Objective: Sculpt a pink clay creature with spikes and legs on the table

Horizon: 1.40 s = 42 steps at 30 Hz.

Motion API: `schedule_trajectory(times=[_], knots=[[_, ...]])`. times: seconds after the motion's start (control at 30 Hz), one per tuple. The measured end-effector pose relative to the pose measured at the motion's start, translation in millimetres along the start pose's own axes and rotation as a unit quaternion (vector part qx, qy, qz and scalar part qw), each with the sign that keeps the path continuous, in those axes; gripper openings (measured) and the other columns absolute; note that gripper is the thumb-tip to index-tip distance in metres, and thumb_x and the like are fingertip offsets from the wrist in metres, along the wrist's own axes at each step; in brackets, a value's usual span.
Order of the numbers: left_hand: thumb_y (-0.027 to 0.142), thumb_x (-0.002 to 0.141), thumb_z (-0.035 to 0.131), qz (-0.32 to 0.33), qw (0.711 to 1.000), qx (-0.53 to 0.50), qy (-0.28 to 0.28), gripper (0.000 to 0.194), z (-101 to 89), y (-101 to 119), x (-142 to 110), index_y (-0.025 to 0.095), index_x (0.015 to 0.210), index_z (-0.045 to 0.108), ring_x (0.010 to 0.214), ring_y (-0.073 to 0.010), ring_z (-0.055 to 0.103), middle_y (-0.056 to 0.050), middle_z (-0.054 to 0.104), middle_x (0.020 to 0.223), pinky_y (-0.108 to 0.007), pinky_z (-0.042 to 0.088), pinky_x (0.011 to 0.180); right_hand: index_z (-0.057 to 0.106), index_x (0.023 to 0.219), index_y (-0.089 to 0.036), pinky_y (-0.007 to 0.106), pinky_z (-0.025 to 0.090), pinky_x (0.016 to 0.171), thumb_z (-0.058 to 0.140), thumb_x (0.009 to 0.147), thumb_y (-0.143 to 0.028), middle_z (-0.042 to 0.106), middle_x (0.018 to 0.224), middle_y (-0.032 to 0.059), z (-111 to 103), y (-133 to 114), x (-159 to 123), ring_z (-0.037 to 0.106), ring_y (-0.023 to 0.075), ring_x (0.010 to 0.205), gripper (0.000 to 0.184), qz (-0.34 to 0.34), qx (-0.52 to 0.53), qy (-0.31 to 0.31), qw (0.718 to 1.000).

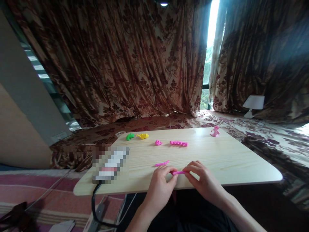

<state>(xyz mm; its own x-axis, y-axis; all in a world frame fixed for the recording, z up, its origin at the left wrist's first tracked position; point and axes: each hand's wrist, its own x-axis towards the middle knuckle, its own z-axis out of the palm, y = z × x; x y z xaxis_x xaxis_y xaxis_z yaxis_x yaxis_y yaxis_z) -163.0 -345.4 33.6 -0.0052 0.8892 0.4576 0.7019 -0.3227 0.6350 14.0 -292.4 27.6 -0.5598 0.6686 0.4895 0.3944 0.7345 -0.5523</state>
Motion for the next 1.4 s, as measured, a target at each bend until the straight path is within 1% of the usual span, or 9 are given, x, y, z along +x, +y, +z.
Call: schedule_trajectory(times=[0.13,0.27,0.43,0.57,0.8,0.87,1.0,1.2,1.4], knots=[[0.023,0.083,0.054,-0.059,0.993,-0.099,0.008,0.01,-11.0,1.2,-1.5,0.022,0.086,0.064,0.096,-0.0183,0.059,0.0,0.067,0.088,-0.032,0.039,0.093,0.065,0.1,-0.022,0.028,0.047,0.081,0.047,0.093,-0.03,0.066,0.096,0.0036,-15.2,9.7,17.6,0.06,0.0172,0.091,0.021,0.023,0.038,-0.024,0.999],[0.022,0.083,0.055,-0.066,0.987,-0.14,0.033,0.011,-19.7,-4.0,-1.2,0.02,0.09,0.063,0.102,-0.0191,0.058,-0.003,0.065,0.096,-0.031,0.038,0.094,0.062,0.105,-0.016,0.035,0.046,0.087,0.043,0.095,-0.028,0.063,0.104,0.0079,-25.0,47.0,79.6,0.059,0.0199,0.098,0.025,0.078,-0.006,-0.004,0.997],[0.024,0.084,0.053,-0.083,0.979,-0.181,0.039,0.015,-27.9,-10.0,-0.4,0.02,0.094,0.064,0.096,-0.0184,0.059,-0.004,0.064,0.096,-0.029,0.041,0.089,0.055,0.115,-0.017,0.04,0.051,0.08,0.054,0.09,-0.031,0.056,0.117,0.0071,-3.4,76.8,157.6,0.059,0.0205,0.096,0.028,0.151,-0.052,-0.07,0.985],[0.027,0.083,0.055,-0.129,0.963,-0.229,0.05,0.016,-31.6,-13.0,-2.2,0.018,0.093,0.064,0.092,-0.0183,0.06,-0.005,0.067,0.096,-0.027,0.043,0.085,0.055,0.115,-0.017,0.04,0.05,0.081,0.054,0.09,-0.03,0.056,0.117,0.0072,16.6,77.4,175.5,0.059,0.0208,0.097,0.028,0.205,-0.066,-0.134,0.967],[0.031,0.081,0.059,-0.17,0.93,-0.319,0.062,0.024,-31.3,-12.6,-6.4,0.017,0.101,0.061,0.091,-0.0184,0.063,-0.006,0.07,0.093,-0.028,0.044,0.085,0.054,0.117,-0.016,0.04,0.051,0.079,0.055,0.09,-0.03,0.056,0.117,0.0079,20.4,68.2,167.6,0.059,0.0205,0.096,0.03,0.262,-0.028,-0.189,0.946],[0.031,0.077,0.064,-0.185,0.921,-0.333,0.084,0.03,-30.7,-11.6,-5.5,0.017,0.103,0.058,0.088,-0.018,0.064,-0.006,0.07,0.089,-0.027,0.045,0.082,0.054,0.116,-0.017,0.04,0.051,0.08,0.055,0.09,-0.03,0.056,0.117,0.0077,18.8,63.2,165.5,0.059,0.0207,0.096,0.03,0.259,-0.005,-0.181,0.949],[0.033,0.072,0.069,-0.202,0.912,-0.335,0.123,0.024,-34.6,-6.1,-5.1,0.016,0.088,0.061,0.077,-0.015,0.062,-0.003,0.068,0.08,-0.023,0.045,0.074,0.055,0.114,-0.015,0.038,0.052,0.077,0.055,0.09,-0.03,0.059,0.112,0.0072,6.6,45.6,155.1,0.061,0.0199,0.092,0.029,0.225,0.066,-0.141,0.962],[0.032,0.08,0.062,-0.163,0.925,-0.325,0.113,0.021,-50.2,19.6,-13.6,0.02,0.096,0.067,0.088,-0.0136,0.06,-0.001,0.068,0.091,-0.019,0.044,0.078,0.056,0.115,-0.02,0.026,0.052,0.071,0.048,0.091,-0.04,0.066,0.099,0.0039,-31.1,-6.7,98.0,0.063,0.0169,0.085,0.032,0.128,0.218,-0.085,0.964],[0.033,0.078,0.065,-0.152,0.937,-0.295,0.11,0.022,-62.2,49.9,-17.9,0.021,0.096,0.065,0.085,-0.0159,0.063,-0.001,0.069,0.088,-0.022,0.045,0.077,0.061,0.105,-0.019,0.025,0.049,0.058,0.062,0.081,-0.041,0.066,0.082,0.0031,-45.1,-61.1,43.9,0.061,0.0162,0.071,0.033,0.14,0.404,-0.082,0.9]])
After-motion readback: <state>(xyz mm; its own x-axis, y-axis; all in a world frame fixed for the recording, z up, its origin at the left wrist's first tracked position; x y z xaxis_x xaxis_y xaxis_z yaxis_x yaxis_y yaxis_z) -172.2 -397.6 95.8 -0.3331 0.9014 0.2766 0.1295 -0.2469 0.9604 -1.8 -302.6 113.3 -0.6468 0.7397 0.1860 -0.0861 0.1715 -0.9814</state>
